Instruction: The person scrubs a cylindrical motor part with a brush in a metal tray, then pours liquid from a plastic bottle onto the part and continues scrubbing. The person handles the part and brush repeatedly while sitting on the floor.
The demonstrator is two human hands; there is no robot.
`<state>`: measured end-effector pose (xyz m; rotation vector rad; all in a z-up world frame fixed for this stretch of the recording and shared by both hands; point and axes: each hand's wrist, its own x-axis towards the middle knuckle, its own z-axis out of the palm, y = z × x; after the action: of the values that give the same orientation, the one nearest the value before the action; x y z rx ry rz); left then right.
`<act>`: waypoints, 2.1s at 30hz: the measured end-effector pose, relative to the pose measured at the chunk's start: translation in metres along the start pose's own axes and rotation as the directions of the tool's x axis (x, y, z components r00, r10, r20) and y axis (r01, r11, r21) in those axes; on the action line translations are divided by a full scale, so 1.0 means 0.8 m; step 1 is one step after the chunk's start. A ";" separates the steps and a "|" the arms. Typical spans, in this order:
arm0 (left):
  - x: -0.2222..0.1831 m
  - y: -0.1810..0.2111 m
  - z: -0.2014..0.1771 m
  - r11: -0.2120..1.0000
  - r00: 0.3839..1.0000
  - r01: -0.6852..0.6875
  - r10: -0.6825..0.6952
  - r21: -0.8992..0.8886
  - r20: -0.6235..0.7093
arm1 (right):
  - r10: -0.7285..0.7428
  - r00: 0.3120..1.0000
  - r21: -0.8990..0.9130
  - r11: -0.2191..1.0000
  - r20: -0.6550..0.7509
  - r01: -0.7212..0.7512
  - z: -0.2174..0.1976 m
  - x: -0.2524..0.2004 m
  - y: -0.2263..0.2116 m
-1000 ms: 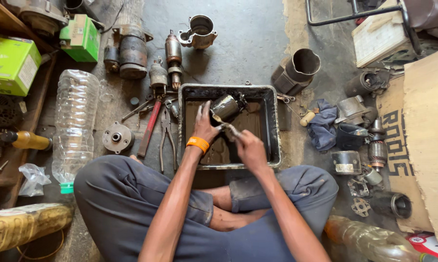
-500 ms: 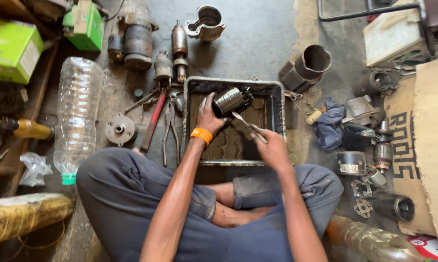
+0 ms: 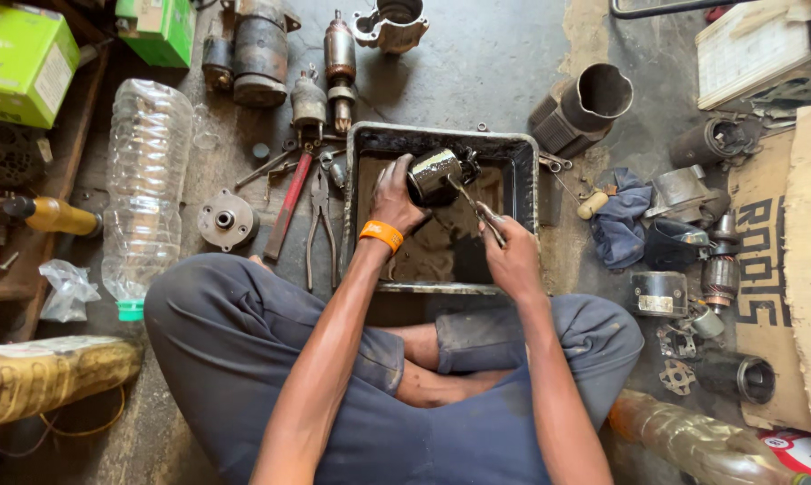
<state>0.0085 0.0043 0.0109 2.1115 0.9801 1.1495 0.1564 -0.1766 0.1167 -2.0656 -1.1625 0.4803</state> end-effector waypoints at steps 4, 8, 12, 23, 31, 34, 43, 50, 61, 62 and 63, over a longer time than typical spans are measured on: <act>0.001 0.013 -0.012 0.948 0.922 0.317 -0.312 0.015 0.231 | -0.498 0.851 -0.101 0.867 -0.168 0.488 0.033 -0.003 -0.012; 0.000 0.015 -0.013 0.942 0.910 0.330 -0.335 0.062 0.243 | -0.306 0.951 -0.091 0.949 -0.053 0.301 0.046 -0.013 -0.022; -0.006 0.009 -0.003 0.912 0.878 0.392 -0.409 0.118 0.249 | -0.176 0.981 -0.085 0.982 -0.083 0.169 0.034 -0.016 -0.024; -0.002 0.006 0.001 0.912 0.869 0.401 -0.407 0.082 0.282 | -0.332 0.934 -0.082 0.943 -0.131 0.324 0.035 -0.005 -0.016; -0.006 0.002 0.005 0.923 0.883 0.368 -0.385 0.113 0.268 | -0.002 0.988 -0.022 1.000 -0.157 -0.001 0.031 -0.009 -0.012; -0.005 0.004 0.001 0.928 0.890 0.358 -0.373 0.105 0.264 | -0.444 0.892 -0.016 0.896 -0.084 0.444 0.027 -0.012 -0.011; 0.007 0.033 -0.028 0.959 0.947 0.280 -0.270 -0.034 0.177 | -0.031 0.991 0.090 0.995 -0.133 0.043 0.031 -0.004 0.001; 0.007 0.042 -0.028 0.982 0.968 0.182 -0.188 0.049 0.163 | -0.196 0.976 0.058 0.978 -0.097 0.202 0.031 -0.005 0.004; 0.007 0.019 -0.016 0.937 0.894 0.346 -0.343 0.041 0.288 | -0.026 0.999 0.069 0.997 -0.046 0.029 0.028 -0.006 0.000; 0.004 0.017 -0.014 0.943 0.903 0.331 -0.325 0.030 0.280 | -0.064 0.994 0.052 0.996 -0.085 0.069 0.026 -0.007 0.000; 0.002 0.015 -0.013 0.949 0.912 0.315 -0.308 0.020 0.272 | -0.103 0.987 0.034 0.994 -0.122 0.108 0.024 -0.008 0.000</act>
<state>0.0047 -0.0002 0.0256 1.9384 1.1128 0.6881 0.1414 -0.1746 0.1036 -1.9592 -1.1742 0.3214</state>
